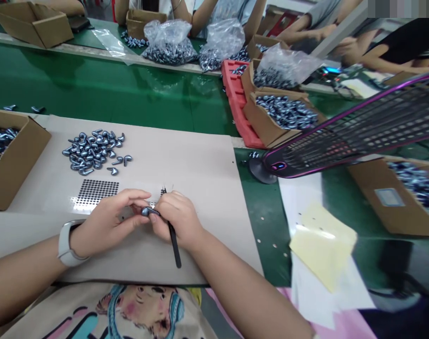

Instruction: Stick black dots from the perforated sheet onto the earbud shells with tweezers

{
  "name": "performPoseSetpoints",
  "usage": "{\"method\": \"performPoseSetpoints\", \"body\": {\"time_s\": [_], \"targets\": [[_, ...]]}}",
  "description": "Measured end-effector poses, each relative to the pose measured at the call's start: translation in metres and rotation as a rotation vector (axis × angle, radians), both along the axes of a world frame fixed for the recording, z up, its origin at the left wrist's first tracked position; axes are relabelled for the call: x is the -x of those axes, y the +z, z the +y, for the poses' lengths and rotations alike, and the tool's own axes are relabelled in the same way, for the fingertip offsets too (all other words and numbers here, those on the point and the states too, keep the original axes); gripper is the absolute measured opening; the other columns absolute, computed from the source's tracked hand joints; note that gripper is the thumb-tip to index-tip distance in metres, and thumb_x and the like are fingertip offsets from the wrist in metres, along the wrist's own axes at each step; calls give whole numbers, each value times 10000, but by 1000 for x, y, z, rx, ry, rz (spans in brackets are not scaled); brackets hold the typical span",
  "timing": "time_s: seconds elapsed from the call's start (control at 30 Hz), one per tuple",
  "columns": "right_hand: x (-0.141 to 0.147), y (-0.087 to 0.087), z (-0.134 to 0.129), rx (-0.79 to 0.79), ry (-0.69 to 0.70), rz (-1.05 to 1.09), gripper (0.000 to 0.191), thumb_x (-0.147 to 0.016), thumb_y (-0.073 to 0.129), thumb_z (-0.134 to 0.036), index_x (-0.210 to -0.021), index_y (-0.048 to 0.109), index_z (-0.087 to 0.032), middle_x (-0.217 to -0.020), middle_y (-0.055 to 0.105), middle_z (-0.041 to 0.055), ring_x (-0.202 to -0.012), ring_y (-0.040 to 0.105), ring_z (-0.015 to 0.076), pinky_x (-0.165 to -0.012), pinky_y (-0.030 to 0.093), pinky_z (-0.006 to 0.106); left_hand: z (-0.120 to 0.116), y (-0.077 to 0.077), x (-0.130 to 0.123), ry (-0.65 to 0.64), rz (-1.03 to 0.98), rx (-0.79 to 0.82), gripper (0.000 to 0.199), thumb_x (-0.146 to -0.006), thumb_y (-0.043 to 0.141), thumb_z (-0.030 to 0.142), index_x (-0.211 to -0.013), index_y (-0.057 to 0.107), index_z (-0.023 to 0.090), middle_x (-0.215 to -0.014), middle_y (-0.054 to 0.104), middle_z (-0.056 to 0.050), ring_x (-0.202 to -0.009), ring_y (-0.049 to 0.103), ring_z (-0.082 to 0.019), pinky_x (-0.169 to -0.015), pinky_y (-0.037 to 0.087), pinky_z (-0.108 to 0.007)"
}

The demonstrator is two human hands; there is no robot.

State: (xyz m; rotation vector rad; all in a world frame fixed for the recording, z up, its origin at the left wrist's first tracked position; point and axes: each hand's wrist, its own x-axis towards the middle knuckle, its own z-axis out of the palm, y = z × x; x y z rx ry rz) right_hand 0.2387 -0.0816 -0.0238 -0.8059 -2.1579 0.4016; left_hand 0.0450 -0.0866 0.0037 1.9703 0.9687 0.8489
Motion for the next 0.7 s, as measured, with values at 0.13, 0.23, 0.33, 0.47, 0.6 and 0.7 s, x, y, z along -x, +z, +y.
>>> {"method": "performPoseSetpoints", "body": {"time_s": [0.13,0.23,0.33,0.47,0.6,0.7], "targets": [[-1,-2,1,-26,-8,-39,227,-902,471,-163,-684,482,-225,-587,534,1,-560,471,149,-576,400,288,0,-1,0,10,-10,35,234,-879,598,149,-1110,567,177,-918,740,-29,-763,697,-139,-705,562,-227],[-1,-3,1,-17,-15,-62,274,-923,454,-178,-654,483,-220,-586,524,2,-566,467,147,-579,397,284,-1,-2,0,4,-9,16,225,-885,573,140,-1108,573,166,-924,737,-44,-762,692,-144,-690,562,-237],[0,-2,0,-5,-22,-81,316,-951,433,-203,-641,489,-215,-586,521,4,-571,470,147,-579,402,280,-1,-2,-1,-30,-10,-29,181,-902,550,136,-1070,614,161,-913,732,-52,-755,675,-143,-677,557,-241],[2,-1,1,14,-19,-56,289,-1000,419,-262,-769,576,-188,-634,583,18,-584,531,145,-576,429,272,12,1,10,20,0,-98,114,-895,595,181,-980,671,183,-901,729,-51,-755,663,-155,-715,551,-272],[2,-3,5,72,-83,-82,190,-987,489,-304,-916,626,-194,-690,644,24,-608,595,148,-574,454,265,44,8,57,698,-339,-130,159,-827,705,250,-977,661,216,-911,695,-33,-785,654,-146,-731,524,-249],[3,-4,6,116,-73,-120,186,-963,508,-237,-825,629,-208,-678,657,18,-618,607,146,-587,464,262,63,17,92,1175,-852,-40,149,-890,631,325,-999,597,230,-1082,672,-51,-767,659,-118,-641,491,-210]]}}
